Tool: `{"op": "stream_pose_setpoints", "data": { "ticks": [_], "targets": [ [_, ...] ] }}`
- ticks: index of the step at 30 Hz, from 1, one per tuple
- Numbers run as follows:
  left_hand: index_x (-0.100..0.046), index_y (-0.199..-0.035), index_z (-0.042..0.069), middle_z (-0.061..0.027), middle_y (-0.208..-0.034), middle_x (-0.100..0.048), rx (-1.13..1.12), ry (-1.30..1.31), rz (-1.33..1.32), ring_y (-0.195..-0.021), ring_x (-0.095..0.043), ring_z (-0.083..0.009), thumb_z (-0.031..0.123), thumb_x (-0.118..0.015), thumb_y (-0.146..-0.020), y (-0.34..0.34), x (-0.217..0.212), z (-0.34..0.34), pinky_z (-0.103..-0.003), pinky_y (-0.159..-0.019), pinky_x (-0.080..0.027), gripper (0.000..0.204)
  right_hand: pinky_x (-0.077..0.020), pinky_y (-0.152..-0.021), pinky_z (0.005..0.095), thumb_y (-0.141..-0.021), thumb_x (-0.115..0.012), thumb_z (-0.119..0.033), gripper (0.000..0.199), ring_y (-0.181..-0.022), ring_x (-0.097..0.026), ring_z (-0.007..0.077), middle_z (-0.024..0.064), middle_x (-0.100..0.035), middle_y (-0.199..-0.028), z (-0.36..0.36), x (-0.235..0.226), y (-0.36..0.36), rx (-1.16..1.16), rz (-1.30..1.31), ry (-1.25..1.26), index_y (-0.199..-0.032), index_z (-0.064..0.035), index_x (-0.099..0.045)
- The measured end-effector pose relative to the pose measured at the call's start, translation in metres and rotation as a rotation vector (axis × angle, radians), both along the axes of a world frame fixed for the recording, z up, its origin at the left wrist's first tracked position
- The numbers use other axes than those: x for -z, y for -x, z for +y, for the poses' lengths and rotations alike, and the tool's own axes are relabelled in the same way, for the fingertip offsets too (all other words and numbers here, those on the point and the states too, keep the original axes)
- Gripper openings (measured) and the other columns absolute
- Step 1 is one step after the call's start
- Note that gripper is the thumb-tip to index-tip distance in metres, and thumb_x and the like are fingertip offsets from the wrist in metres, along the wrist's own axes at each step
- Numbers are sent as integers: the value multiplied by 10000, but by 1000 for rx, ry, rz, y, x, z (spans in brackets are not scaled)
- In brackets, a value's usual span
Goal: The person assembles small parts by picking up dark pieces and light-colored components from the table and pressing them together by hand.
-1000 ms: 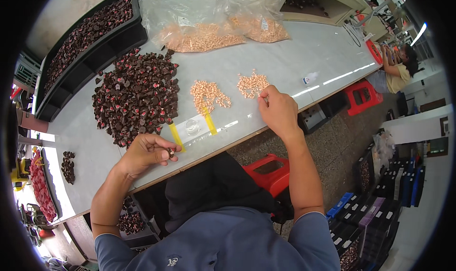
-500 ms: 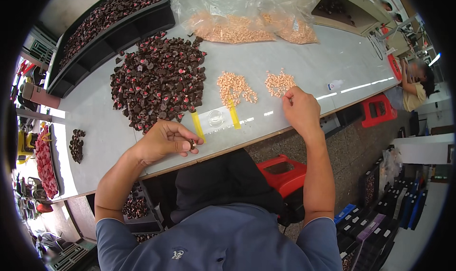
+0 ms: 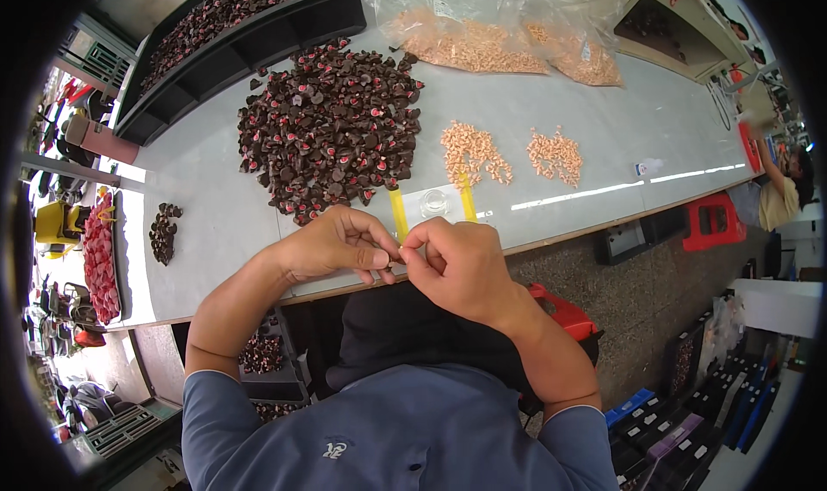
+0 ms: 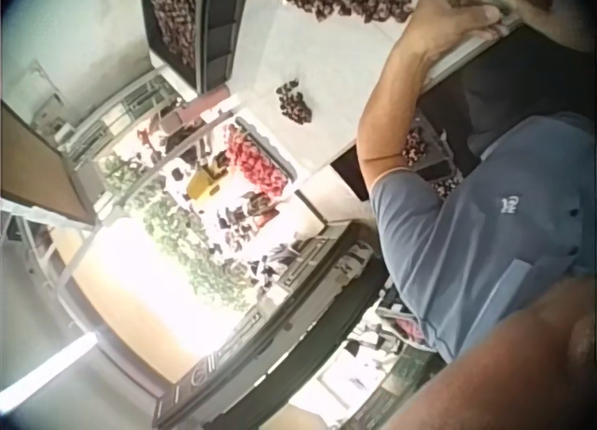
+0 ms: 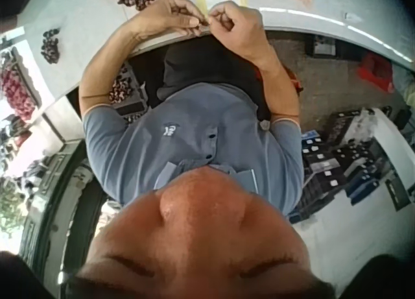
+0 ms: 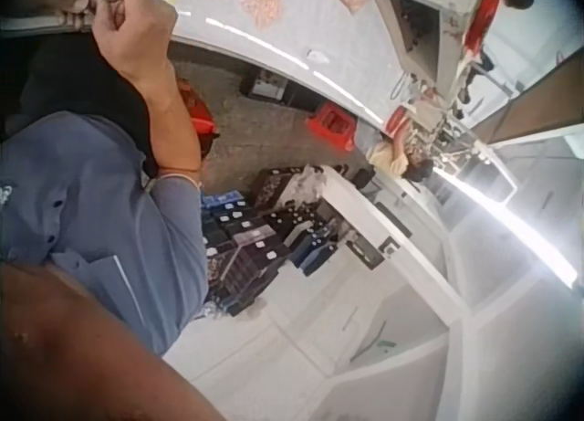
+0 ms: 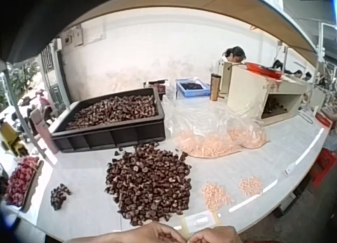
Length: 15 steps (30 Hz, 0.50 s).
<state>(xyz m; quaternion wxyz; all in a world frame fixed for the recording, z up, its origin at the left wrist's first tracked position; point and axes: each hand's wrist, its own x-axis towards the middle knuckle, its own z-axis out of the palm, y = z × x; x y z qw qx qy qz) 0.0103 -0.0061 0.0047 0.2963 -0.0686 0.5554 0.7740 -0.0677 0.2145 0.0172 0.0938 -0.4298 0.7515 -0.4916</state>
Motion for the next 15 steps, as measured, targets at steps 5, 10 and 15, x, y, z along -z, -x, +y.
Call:
{"op": "stream_pose_setpoints", "data": {
  "ticks": [5, 10, 15],
  "targets": [
    [-672, -1036, -19, -109, -965, -715, -5, -7, 10, -885, -723, -180, 171, -722, -918, -2, 0, 0, -266, -714, -592, 229, -308, -430, 259, -816, -711, 20, 98, -438, -383, 50, -27, -440, -502, -12, 10, -7, -40, 89, 53, -861, -27, -638],
    [-671, -1038, -18, -105, -962, -712, 8, -5, 20, -882, -721, -178, 189, -720, -922, -3, -2, -1, -270, -714, -593, 242, -309, -441, 251, -834, -694, 22, 81, -456, -387, 44, -30, -434, -505, -8, 0, -7, -71, -72, -32, -857, -25, -633],
    [-668, -1028, -22, -114, -968, -714, -14, -23, 20, -882, -725, -191, 170, -723, -916, -2, -1, 0, -270, -697, -593, 229, -311, -442, 242, -841, -685, 28, 73, -466, -392, 35, -20, -456, -522, -8, 3, -5, -77, -102, -25, -873, -8, -630]
  ]
}}
